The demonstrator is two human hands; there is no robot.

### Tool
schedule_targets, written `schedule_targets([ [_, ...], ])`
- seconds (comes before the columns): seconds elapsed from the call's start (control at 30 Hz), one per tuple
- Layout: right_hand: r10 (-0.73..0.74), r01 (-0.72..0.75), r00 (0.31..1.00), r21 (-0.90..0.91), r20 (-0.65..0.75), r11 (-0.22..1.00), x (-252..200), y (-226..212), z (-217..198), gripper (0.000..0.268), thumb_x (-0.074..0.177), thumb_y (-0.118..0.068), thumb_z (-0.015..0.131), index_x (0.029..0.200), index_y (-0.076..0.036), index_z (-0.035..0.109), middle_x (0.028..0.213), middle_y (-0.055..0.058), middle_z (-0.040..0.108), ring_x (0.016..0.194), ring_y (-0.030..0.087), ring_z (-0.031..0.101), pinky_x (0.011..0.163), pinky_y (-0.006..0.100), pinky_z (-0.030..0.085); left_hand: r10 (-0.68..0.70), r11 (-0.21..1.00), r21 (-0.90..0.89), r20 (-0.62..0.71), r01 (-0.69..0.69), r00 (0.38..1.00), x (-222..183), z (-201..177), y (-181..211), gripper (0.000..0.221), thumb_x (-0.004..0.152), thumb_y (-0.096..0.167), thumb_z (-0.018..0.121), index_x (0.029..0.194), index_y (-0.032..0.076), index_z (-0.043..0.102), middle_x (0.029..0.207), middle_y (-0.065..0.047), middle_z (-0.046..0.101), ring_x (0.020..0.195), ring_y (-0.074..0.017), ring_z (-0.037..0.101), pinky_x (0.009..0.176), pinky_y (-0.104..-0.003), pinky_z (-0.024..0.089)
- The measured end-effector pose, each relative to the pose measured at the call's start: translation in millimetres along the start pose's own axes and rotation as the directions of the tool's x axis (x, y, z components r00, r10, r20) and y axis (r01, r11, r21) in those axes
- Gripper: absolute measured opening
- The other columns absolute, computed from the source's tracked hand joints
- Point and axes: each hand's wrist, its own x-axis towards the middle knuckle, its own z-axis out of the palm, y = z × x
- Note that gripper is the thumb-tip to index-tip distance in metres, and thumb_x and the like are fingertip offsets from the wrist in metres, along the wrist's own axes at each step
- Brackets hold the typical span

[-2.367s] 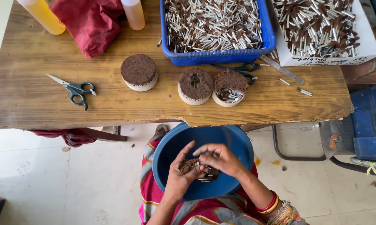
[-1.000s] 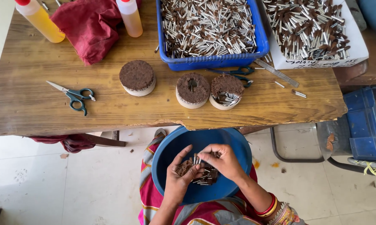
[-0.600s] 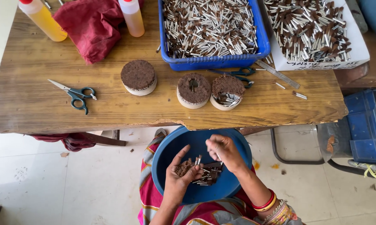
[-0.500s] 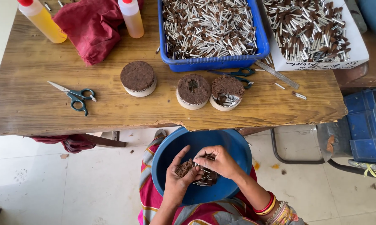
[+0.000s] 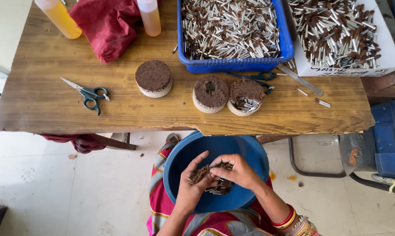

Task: Sorting small metal or plastic pins and trimming them using scissors to fit into a mold.

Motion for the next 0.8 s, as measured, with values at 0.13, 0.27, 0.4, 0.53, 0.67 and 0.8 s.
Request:
schedule_targets([
  [0.13,0.085,-0.082,0.996,-0.194,0.009,0.978,1,-28,8,0.011,0.092,-0.008,0.073,0.095,0.003,0.075,0.083,0.005,0.077,0.078,0.009,0.071,0.071,0.024,0.058,-0.002,1.000,0.008,-0.061,0.002,0.998,-3,3,3,0.064,0.091,-0.005,0.065,0.151,0.010,0.046,0.104,-0.012,0.074,0.093,-0.0186,0.074,0.080,-0.032,0.064],
  [0.27,-0.114,0.154,0.988,-0.587,0.104,0.795,15,-106,16,0.011,0.089,-0.009,0.078,0.094,0.000,0.081,0.086,0.006,0.078,0.073,0.007,0.067,0.063,0.024,0.054,-0.056,0.998,-0.027,-0.084,0.054,0.995,-3,3,6,0.067,0.090,-0.003,0.064,0.152,0.014,0.044,0.110,-0.010,0.075,0.099,-0.0181,0.075,0.083,-0.031,0.063],
  [0.4,-0.482,0.304,0.856,-0.574,-0.186,0.761,28,-158,25,0.022,0.095,-0.012,0.068,0.114,-0.002,0.073,0.097,0.002,0.078,0.069,0.004,0.063,0.057,0.020,0.052,-0.080,0.996,-0.042,-0.117,0.075,0.990,-10,7,7,0.065,0.091,0.000,0.064,0.153,0.013,0.045,0.112,-0.013,0.076,0.100,-0.0202,0.076,0.083,-0.033,0.064],
  [0.53,-0.449,0.337,0.892,-0.587,-0.051,0.736,24,-125,41,0.012,0.098,-0.011,0.071,0.103,-0.002,0.078,0.087,0.003,0.078,0.071,0.004,0.063,0.062,0.020,0.050,-0.036,0.996,-0.083,-0.128,0.025,0.991,-15,0,16,0.069,0.092,0.000,0.065,0.156,0.016,0.041,0.111,-0.015,0.075,0.098,-0.0216,0.075,0.083,-0.033,0.063],
  [0.67,0.204,-0.162,0.966,-0.242,0.161,0.957,20,-50,40,0.015,0.089,-0.010,0.075,0.102,-0.003,0.078,0.083,0.003,0.078,0.073,0.005,0.071,0.065,0.021,0.058,0.020,0.998,-0.058,-0.042,-0.023,0.999,-15,-10,13,0.077,0.089,-0.006,0.064,0.156,0.018,0.035,0.109,-0.012,0.074,0.099,-0.0212,0.076,0.084,-0.032,0.064],
  [0.8,-0.078,0.043,0.987,-0.240,-0.138,0.970,14,9,-8,0.011,0.096,-0.008,0.074,0.094,0.002,0.078,0.076,0.001,0.068,0.064,0.003,0.052,0.055,0.019,0.039,0.010,0.998,-0.064,0.027,-0.008,1.000,-16,-4,16,0.076,0.091,-0.008,0.063,0.159,0.014,0.035,0.108,-0.013,0.073,0.100,-0.0213,0.074,0.084,-0.031,0.063],
])
